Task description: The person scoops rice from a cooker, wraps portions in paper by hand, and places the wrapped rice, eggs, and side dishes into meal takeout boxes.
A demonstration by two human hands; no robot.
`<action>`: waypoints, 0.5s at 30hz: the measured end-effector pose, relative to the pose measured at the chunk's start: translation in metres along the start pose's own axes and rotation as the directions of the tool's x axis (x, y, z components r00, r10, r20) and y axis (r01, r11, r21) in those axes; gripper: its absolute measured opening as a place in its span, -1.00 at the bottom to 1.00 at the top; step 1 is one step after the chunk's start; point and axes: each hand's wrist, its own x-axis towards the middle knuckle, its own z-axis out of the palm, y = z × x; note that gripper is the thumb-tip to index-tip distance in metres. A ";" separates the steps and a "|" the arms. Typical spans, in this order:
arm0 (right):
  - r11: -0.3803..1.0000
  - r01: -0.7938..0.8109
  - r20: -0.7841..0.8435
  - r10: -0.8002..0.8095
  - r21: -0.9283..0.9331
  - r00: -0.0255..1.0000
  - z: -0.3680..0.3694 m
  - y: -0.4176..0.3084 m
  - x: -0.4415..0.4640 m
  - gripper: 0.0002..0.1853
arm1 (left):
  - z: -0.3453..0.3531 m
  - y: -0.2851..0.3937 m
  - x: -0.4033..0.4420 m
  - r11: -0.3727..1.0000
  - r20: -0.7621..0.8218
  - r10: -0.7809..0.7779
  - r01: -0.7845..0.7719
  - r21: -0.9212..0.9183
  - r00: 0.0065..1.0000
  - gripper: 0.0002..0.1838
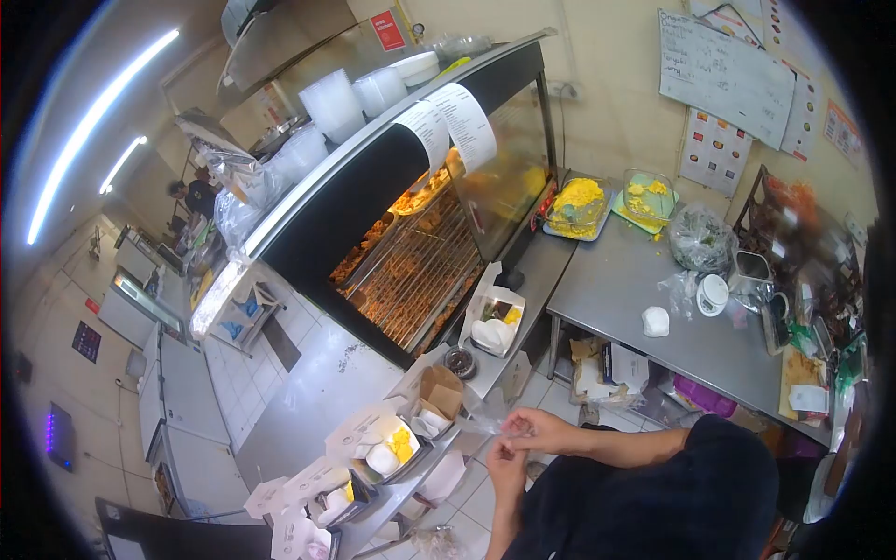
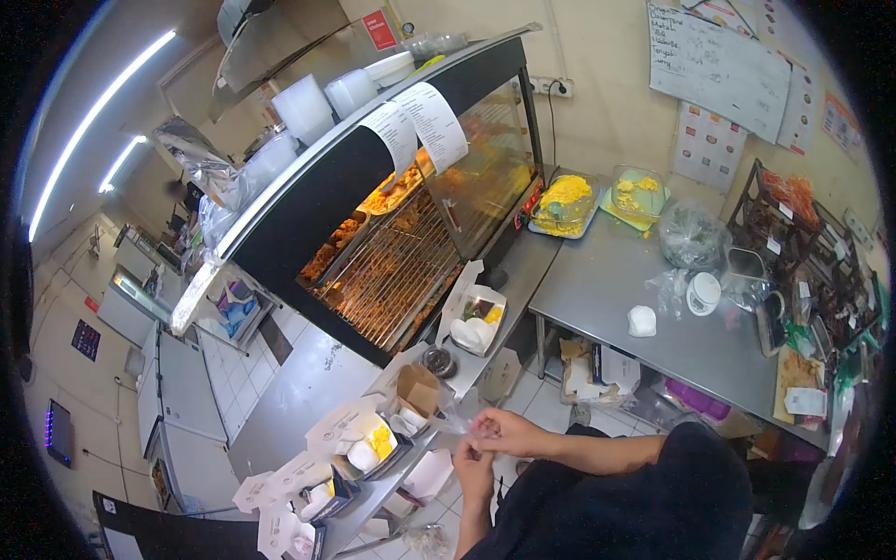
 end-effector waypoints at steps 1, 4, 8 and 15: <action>0.986 -0.101 0.048 0.095 0.131 0.994 -0.005 0.003 -0.001 -0.60 | 0.000 -0.004 -0.001 0.997 0.061 -0.064 0.061 0.052 0.996 -0.74; 0.960 -0.164 0.041 0.158 0.226 0.987 -0.023 -0.004 -0.017 -0.63 | -0.004 -0.008 -0.007 0.985 0.229 -0.166 0.173 -0.011 0.959 -0.75; 0.995 -0.091 -0.111 0.086 -0.041 0.990 -0.051 0.008 -0.040 -0.65 | -0.015 -0.030 0.004 1.000 0.123 -0.010 0.010 0.003 0.992 -0.71; 0.693 0.085 -0.168 -0.290 -0.716 0.942 -0.061 -0.074 -0.065 -0.76 | 0.054 0.007 0.005 0.908 -0.157 0.279 -0.208 0.364 0.947 -0.65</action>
